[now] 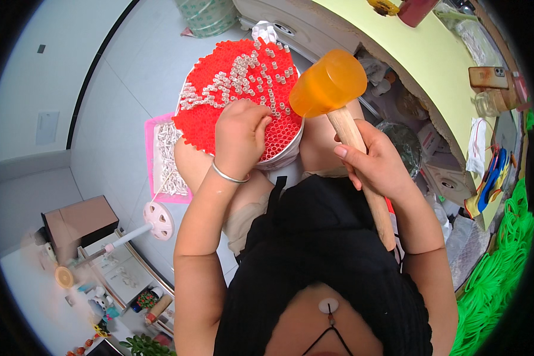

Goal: The person places small white tubes into a red foam base using their hands and taps them into place using an orange rubber mallet.

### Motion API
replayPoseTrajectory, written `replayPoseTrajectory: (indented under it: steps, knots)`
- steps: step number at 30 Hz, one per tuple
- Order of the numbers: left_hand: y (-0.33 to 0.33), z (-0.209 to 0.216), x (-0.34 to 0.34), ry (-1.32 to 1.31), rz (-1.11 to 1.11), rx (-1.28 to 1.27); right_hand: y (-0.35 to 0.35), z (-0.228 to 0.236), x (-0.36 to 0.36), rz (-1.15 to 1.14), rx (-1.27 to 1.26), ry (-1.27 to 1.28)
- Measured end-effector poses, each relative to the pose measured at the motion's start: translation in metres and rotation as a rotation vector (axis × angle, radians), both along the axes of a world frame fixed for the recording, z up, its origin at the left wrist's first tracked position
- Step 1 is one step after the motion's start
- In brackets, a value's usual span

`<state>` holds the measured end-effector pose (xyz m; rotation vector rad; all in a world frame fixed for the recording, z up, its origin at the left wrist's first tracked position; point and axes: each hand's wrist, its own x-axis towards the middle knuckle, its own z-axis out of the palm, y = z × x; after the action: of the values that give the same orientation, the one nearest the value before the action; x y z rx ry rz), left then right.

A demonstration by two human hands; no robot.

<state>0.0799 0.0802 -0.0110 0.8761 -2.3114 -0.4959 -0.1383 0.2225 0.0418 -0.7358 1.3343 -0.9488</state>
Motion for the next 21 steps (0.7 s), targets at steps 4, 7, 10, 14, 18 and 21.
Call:
replayPoseTrajectory:
  steps: [4, 7, 10, 14, 18, 21]
  knots:
    - [-0.001, 0.002, -0.006, -0.093, -0.035, -0.06, -0.002, 0.005, 0.005, 0.036, -0.013, 0.023]
    - [-0.003, 0.0, 0.002, -0.073, -0.009, -0.049, -0.005, 0.009, 0.013, 0.058, -0.01, 0.021]
    - [-0.005, 0.011, 0.021, 0.129, 0.041, 0.053, -0.008, 0.016, 0.018, 0.133, -0.029, 0.104]
    - [-0.052, -0.027, 0.115, 0.644, 0.615, 0.221, -0.004, 0.038, 0.022, 0.166, -0.307, 0.333]
    - [-0.092, -0.164, 0.271, -0.469, 0.839, 0.324, -0.014, 0.008, 0.035, 0.34, -0.507, 0.899]
    - [-0.088, -0.25, 0.359, -0.957, 0.632, 0.318, -0.034, 0.021, 0.034, 0.416, -0.251, 0.731]
